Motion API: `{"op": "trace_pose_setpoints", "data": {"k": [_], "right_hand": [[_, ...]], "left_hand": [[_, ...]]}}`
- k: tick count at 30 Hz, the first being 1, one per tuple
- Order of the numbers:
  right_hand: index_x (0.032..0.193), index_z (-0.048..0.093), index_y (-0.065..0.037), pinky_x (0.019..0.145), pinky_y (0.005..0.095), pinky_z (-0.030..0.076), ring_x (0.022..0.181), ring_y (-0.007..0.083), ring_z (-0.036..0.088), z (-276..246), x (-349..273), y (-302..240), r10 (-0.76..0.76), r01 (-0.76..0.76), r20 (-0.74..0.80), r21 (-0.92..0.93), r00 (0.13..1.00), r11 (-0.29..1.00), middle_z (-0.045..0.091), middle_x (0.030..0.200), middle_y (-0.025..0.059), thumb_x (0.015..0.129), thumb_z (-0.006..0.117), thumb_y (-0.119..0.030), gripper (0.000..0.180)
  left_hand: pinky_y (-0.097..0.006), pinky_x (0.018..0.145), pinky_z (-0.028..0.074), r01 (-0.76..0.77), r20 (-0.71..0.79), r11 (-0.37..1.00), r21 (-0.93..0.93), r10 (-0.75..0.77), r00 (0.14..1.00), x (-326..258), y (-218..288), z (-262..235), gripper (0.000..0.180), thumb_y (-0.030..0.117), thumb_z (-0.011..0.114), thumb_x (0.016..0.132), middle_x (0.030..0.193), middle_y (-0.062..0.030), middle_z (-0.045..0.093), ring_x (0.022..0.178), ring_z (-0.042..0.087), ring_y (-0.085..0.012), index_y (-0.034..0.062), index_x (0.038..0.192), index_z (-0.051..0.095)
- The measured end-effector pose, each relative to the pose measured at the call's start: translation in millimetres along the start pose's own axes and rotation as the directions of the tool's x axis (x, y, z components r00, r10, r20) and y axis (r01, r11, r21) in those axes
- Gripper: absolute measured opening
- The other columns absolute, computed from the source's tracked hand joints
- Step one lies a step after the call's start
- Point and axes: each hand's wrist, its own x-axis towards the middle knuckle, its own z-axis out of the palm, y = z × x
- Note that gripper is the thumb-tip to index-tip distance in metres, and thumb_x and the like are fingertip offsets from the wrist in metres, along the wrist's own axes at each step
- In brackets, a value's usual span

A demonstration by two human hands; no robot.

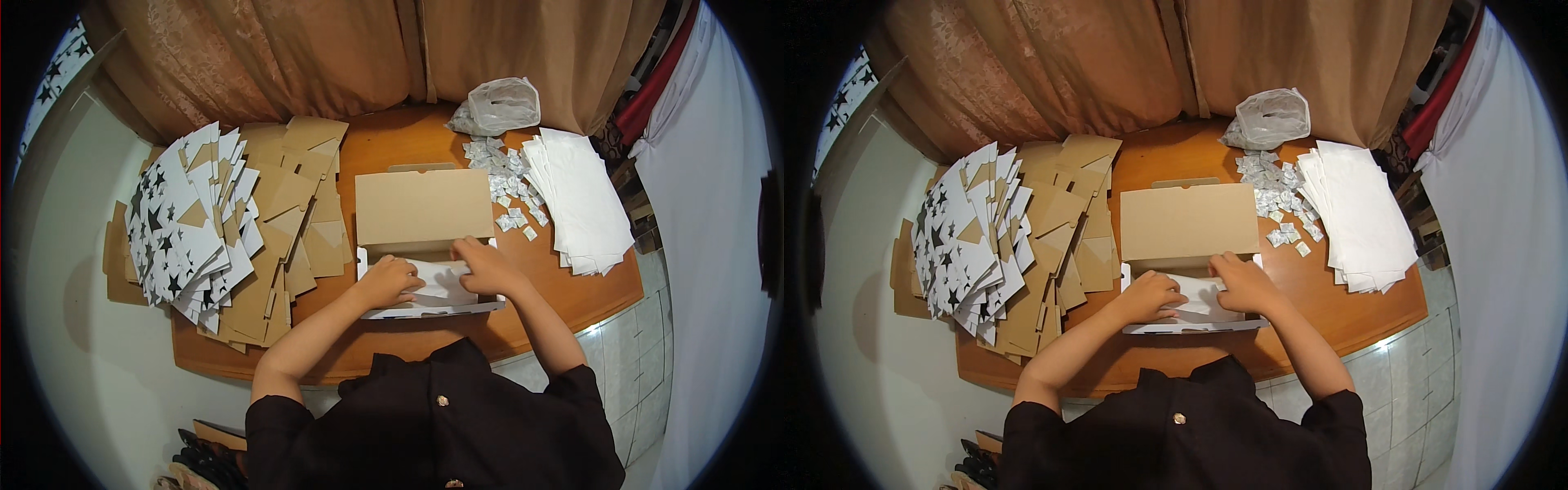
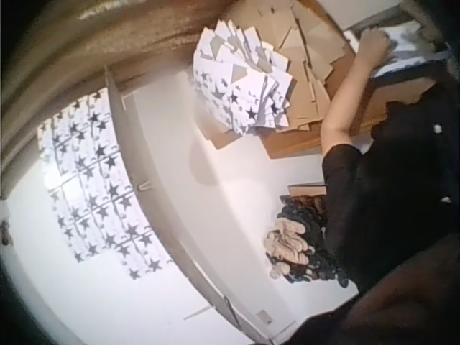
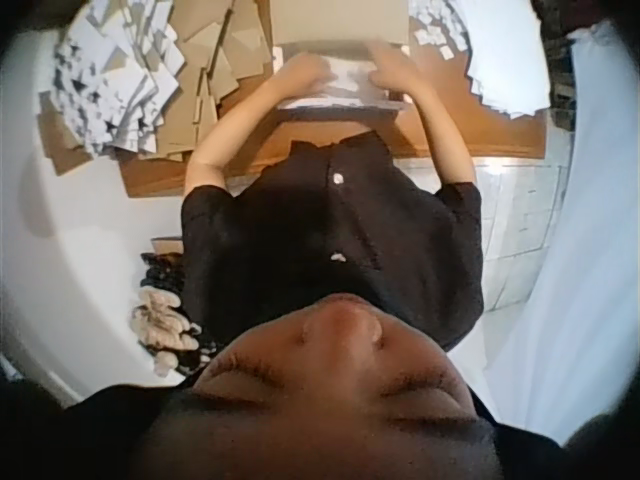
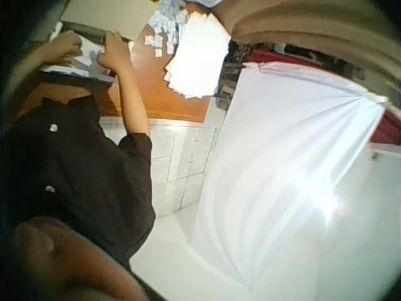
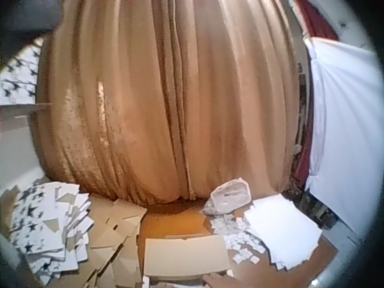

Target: The recorder is folding cardboard boxes, lining them with paper, and stacking them.

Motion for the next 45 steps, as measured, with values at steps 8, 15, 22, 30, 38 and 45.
{"op": "trace_pose_setpoints", "data": {"k": [8,15,22,30,38,45], "right_hand": [[0.122,0.047,-0.010,0.091,0.0386,0.043,0.112,0.0332,0.049,52,28,23,-0.184,0.162,0.076,0.235,0.980,0.958,0.048,0.119,0.0166,0.066,0.065,-0.008,0.058],[0.103,0.065,-0.013,0.104,0.0462,0.030,0.099,0.0267,0.059,43,2,27,-0.033,0.046,0.064,-0.208,0.997,0.977,0.063,0.103,0.0081,0.073,0.059,-0.010,0.031],[0.096,0.067,-0.015,0.108,0.0510,0.023,0.096,0.0230,0.060,58,5,37,0.052,0.132,0.259,-0.643,0.964,0.754,0.065,0.091,0.0063,0.075,0.056,-0.012,0.024],[0.095,0.065,-0.010,0.092,0.0448,0.037,0.086,0.0237,0.062,78,32,52,-0.036,-0.038,-0.089,-0.704,0.995,0.709,0.063,0.091,0.0083,0.081,0.052,-0.015,0.019],[0.081,0.070,-0.011,0.070,0.0386,0.043,0.083,0.0221,0.061,79,40,56,0.057,-0.068,-0.040,-0.718,0.998,0.693,0.062,0.090,0.0067,0.078,0.056,-0.016,0.015],[0.081,0.070,-0.010,0.069,0.0373,0.043,0.083,0.0220,0.060,84,39,62,0.064,-0.111,-0.092,-0.769,0.994,0.630,0.062,0.089,0.0067,0.076,0.057,-0.015,0.015]], "left_hand": [[-0.039,0.081,0.042,0.008,0.045,1.000,-0.027,-0.006,0.999,7,-4,30,0.044,0.035,0.071,0.071,0.099,-0.0050,0.060,0.102,0.055,-0.0232,0.0161,0.110,0.061],[-0.039,0.087,0.042,0.174,0.186,0.973,-0.153,-0.144,0.972,26,-4,8,0.030,0.026,0.066,0.076,0.106,-0.0073,0.059,0.103,0.054,-0.0279,0.0137,0.103,0.063],[-0.044,0.089,0.043,0.232,0.031,0.860,-0.454,-0.245,0.969,46,-27,39,0.029,0.024,0.057,0.082,0.106,-0.0141,0.058,0.104,0.054,-0.0310,0.0071,0.105,0.060],[-0.044,0.084,0.047,0.485,0.120,0.865,-0.129,-0.472,0.874,43,-39,50,0.026,0.023,0.054,0.085,0.100,-0.0140,0.061,0.098,0.058,-0.0320,0.0068,0.105,0.061],[-0.042,0.075,0.049,0.492,0.123,0.868,-0.070,-0.482,0.867,32,-35,39,0.016,0.020,0.058,0.079,0.097,-0.0114,0.064,0.094,0.060,-0.0290,0.0091,0.088,0.066],[-0.042,0.071,0.049,0.480,0.113,0.841,0.250,-0.517,0.848,36,-35,38,0.014,0.012,0.057,0.074,0.093,-0.0124,0.064,0.093,0.061,-0.0276,0.0071,0.085,0.065]]}}
